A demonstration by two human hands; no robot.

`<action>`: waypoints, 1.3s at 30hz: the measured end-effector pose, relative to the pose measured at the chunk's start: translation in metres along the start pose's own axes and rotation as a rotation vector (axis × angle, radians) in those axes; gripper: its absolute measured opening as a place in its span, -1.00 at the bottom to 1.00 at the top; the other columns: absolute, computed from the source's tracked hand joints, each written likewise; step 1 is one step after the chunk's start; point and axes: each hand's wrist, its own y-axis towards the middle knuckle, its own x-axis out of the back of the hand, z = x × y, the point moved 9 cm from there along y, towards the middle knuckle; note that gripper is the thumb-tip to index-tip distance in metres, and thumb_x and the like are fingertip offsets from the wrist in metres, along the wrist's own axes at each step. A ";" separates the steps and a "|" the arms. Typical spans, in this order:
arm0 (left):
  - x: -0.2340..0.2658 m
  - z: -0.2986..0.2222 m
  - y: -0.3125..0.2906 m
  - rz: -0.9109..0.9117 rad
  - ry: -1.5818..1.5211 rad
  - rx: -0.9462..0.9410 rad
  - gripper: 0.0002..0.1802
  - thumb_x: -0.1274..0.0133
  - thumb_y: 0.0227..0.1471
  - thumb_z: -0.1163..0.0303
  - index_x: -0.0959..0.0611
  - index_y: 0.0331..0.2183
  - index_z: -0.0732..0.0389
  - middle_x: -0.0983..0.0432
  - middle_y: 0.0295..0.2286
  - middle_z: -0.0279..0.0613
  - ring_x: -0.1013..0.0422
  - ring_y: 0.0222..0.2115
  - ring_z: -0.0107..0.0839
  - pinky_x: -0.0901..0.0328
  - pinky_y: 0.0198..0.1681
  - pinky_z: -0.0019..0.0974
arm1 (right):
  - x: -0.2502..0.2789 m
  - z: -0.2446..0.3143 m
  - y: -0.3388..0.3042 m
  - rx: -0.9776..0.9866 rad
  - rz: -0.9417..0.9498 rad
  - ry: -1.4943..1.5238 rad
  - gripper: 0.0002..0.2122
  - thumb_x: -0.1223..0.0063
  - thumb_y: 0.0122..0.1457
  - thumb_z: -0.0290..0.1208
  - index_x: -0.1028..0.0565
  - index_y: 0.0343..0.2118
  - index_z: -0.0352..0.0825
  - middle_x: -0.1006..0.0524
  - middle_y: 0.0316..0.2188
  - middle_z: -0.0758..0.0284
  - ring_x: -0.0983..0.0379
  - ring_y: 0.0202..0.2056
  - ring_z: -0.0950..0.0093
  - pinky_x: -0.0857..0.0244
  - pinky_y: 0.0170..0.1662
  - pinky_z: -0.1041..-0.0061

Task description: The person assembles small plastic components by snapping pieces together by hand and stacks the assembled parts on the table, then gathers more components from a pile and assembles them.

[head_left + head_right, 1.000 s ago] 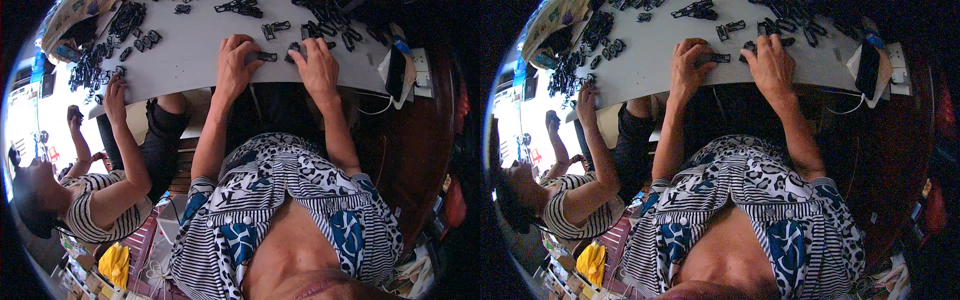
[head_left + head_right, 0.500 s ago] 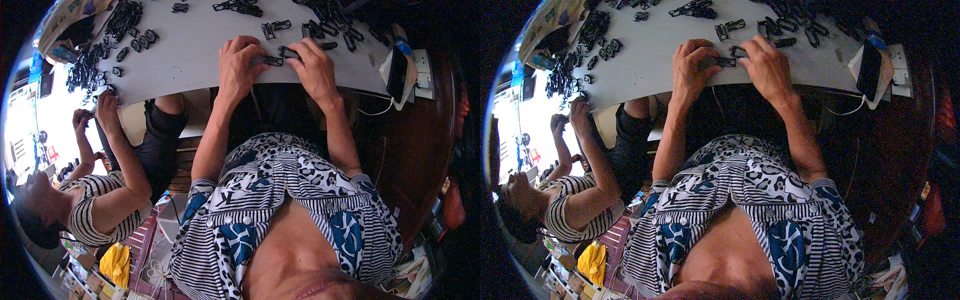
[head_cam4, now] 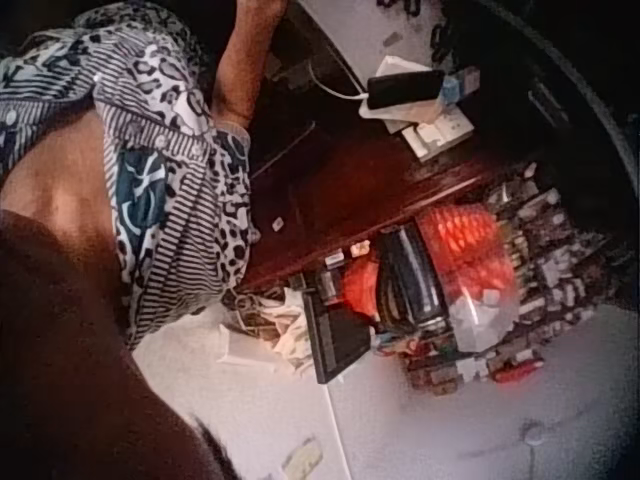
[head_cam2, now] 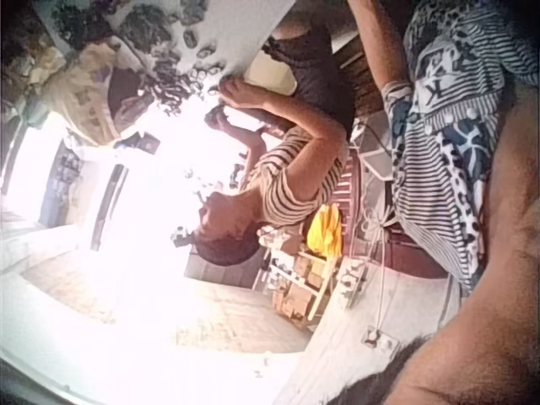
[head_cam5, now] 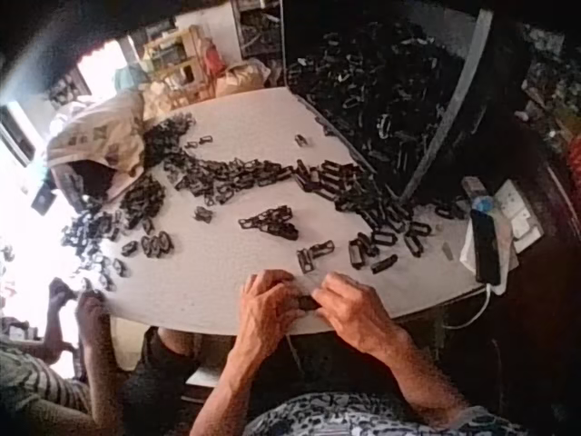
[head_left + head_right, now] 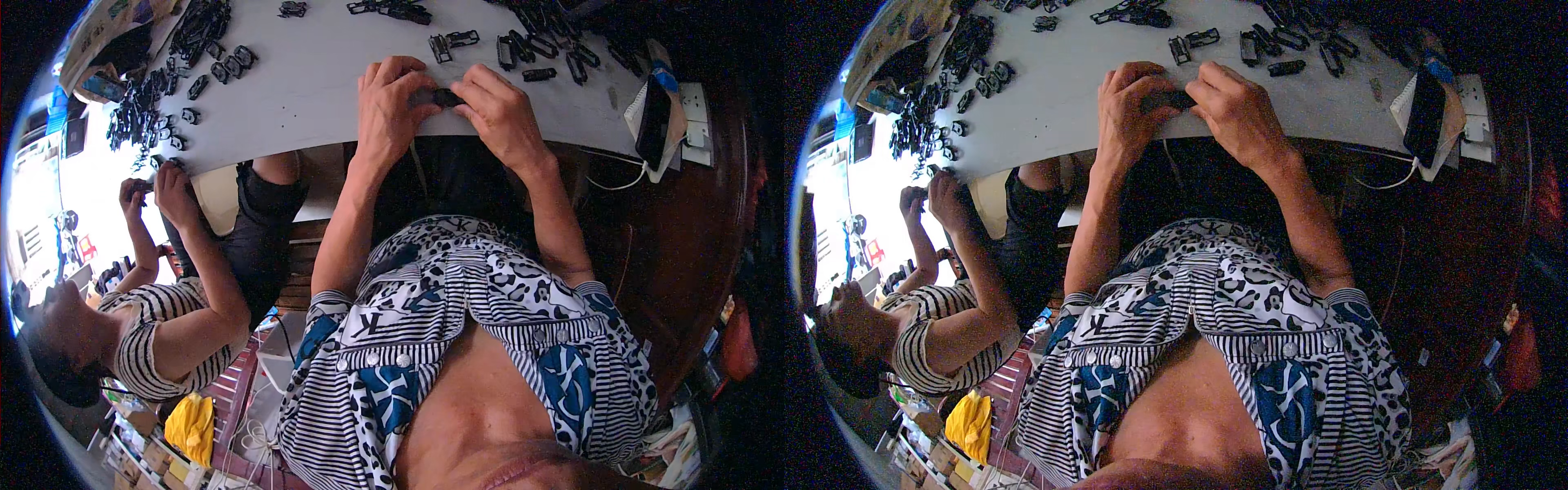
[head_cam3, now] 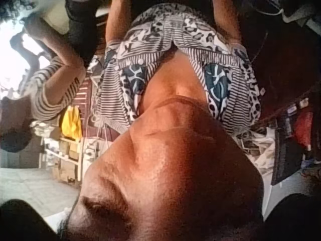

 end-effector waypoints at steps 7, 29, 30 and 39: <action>0.001 -0.003 -0.001 0.016 -0.018 0.014 -0.62 -0.32 -0.43 0.43 -0.66 -0.37 0.11 -0.45 -0.20 -0.33 -0.29 -0.14 -0.22 -0.16 -0.07 -0.18 | -0.001 0.005 0.000 0.061 -0.048 -0.013 -0.74 -0.20 -0.18 -0.68 -0.47 -0.35 -0.44 -0.39 -0.41 0.25 -0.45 -0.35 0.28 -0.34 -0.33 0.34; 0.005 -0.005 -0.003 -0.009 -0.006 -0.058 -0.50 -0.29 -0.33 0.38 -0.59 -0.20 0.12 -0.43 -0.22 -0.23 -0.31 -0.20 -0.15 -0.18 -0.11 -0.17 | -0.013 -0.004 0.006 0.015 -0.030 -0.004 -0.90 -0.07 -0.07 -0.57 -0.40 -0.46 -0.36 -0.37 -0.41 0.24 -0.45 -0.32 0.21 -0.36 -0.32 0.26; 0.004 -0.005 -0.003 -0.010 -0.006 -0.062 -0.50 -0.29 -0.33 0.38 -0.59 -0.20 0.12 -0.43 -0.22 -0.23 -0.31 -0.20 -0.15 -0.18 -0.11 -0.17 | -0.014 -0.005 0.007 0.016 -0.033 -0.006 -0.90 -0.07 -0.07 -0.57 -0.40 -0.46 -0.36 -0.37 -0.41 0.24 -0.45 -0.32 0.21 -0.36 -0.32 0.26; 0.014 -0.007 0.004 0.001 -0.078 -0.023 -0.54 -0.27 -0.28 0.44 -0.60 -0.20 0.18 -0.46 -0.21 -0.16 -0.37 -0.16 -0.12 -0.27 -0.08 -0.16 | -0.006 -0.010 0.012 0.014 -0.031 0.014 -0.87 -0.16 -0.07 -0.47 -0.45 -0.43 -0.32 -0.39 -0.41 0.27 -0.46 -0.32 0.25 -0.37 -0.33 0.33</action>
